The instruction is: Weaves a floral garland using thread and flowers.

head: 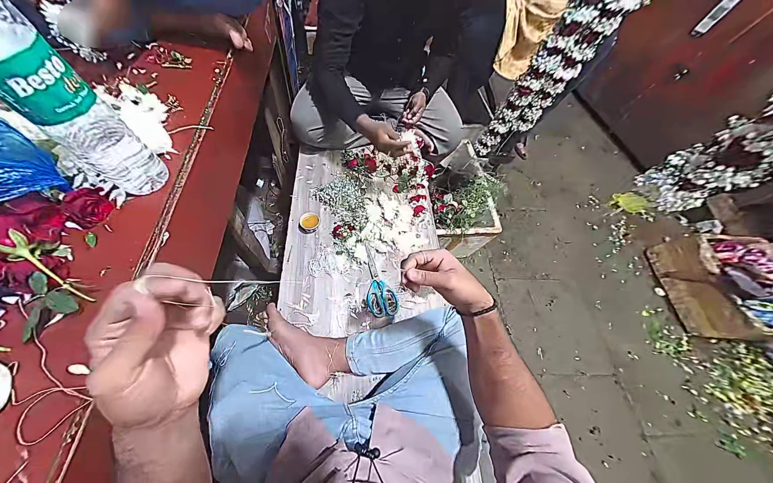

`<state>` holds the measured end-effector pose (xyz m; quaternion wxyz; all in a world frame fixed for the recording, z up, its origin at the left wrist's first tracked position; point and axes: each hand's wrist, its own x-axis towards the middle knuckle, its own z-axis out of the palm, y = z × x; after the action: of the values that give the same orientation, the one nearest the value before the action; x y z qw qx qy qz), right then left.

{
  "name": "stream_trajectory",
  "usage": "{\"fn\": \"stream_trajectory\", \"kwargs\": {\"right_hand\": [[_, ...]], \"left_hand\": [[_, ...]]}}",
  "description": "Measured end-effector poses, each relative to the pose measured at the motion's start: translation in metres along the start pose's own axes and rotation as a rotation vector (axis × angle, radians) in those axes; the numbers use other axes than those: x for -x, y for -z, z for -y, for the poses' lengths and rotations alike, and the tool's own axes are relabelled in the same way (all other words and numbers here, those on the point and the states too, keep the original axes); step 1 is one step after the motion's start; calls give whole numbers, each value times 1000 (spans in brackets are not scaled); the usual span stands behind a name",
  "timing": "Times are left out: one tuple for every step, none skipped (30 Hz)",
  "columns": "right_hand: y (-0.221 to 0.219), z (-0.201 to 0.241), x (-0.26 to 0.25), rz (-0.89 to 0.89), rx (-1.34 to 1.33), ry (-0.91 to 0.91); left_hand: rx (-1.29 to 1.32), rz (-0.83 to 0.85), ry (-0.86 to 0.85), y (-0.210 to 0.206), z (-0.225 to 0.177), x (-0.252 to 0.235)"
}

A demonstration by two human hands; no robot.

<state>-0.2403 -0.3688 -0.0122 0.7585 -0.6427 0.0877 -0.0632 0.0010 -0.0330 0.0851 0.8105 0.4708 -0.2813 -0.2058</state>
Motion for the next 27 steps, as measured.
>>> {"fn": "stream_trajectory", "kwargs": {"right_hand": [[-2, 7, 0, 0, 17, 13], [-6, 15, 0, -4, 38, 24], [-11, 24, -1, -3, 59, 32], [-18, 32, -2, 0, 72, 36], [-25, 39, -2, 7, 75, 34], [-32, 46, -3, 21, 72, 37], [-39, 52, -4, 38, 59, 50], [-46, 57, -6, 49, 48, 71], [-54, 61, -7, 55, 37, 91], [-62, 65, -8, 60, 24, 108], [-69, 70, -9, 59, 18, 125], [-75, 74, -10, 58, 17, 144], [-80, 79, -10, 54, 22, 164], [-83, 82, -11, 46, 29, 182], [-85, 85, -10, 30, 39, 192], [-87, 87, -10, 11, 48, 199], [-87, 88, -10, -5, 61, 204], [-87, 87, -10, -16, 84, 206], [-87, 85, -9, -17, 127, 198], [-88, 81, -7, -14, 181, 182], [-89, 77, -3, -20, 238, 156], [-91, 72, -2, -41, 293, 131], [-92, 67, -2, -67, 343, 110], [-92, 58, -3, -92, 425, 100], [-91, 48, -5, -116, 575, 90], [-92, 37, -6, -125, 748, 72], [-94, 28, -7, -107, 860, 58]], "left_hand": [[-1, 16, 12, -2, 5, -1], [9, 25, 25, -5, 10, -2], [35, 28, 38, -10, 15, -3], [66, 35, 51, -15, 20, -4], [100, 48, 65, -21, 24, -5], [126, 70, 73, -28, 29, -6], [144, 96, 84, -35, 33, -7], [156, 129, 101, -42, 37, -7], [177, 170, 128, -50, 41, -7], [207, 209, 165, -59, 45, -6], [239, 246, 204, -69, 48, -4], [281, 277, 239, -77, 50, -2], [333, 299, 273, -84, 52, 0], [380, 308, 313, -88, 53, 2], [409, 307, 350, -91, 54, 5], [408, 303, 379, -92, 54, 6], [344, 310, 399, -91, 54, 8], [211, 314, 408, -90, 53, 9], [40, 313, 409, -88, 53, 12], [-119, 317, 403, -87, 53, 16], [-272, 336, 392, -85, 54, 21], [-456, 366, 364, -84, 55, 24], [-658, 411, 341, -83, 56, 24], [-828, 454, 334, -82, 57, 24], [-967, 511, 360, -80, 60, 22], [-1081, 571, 409, -79, 61, 21], [-1177, 624, 444, -77, 62, 20]]}}
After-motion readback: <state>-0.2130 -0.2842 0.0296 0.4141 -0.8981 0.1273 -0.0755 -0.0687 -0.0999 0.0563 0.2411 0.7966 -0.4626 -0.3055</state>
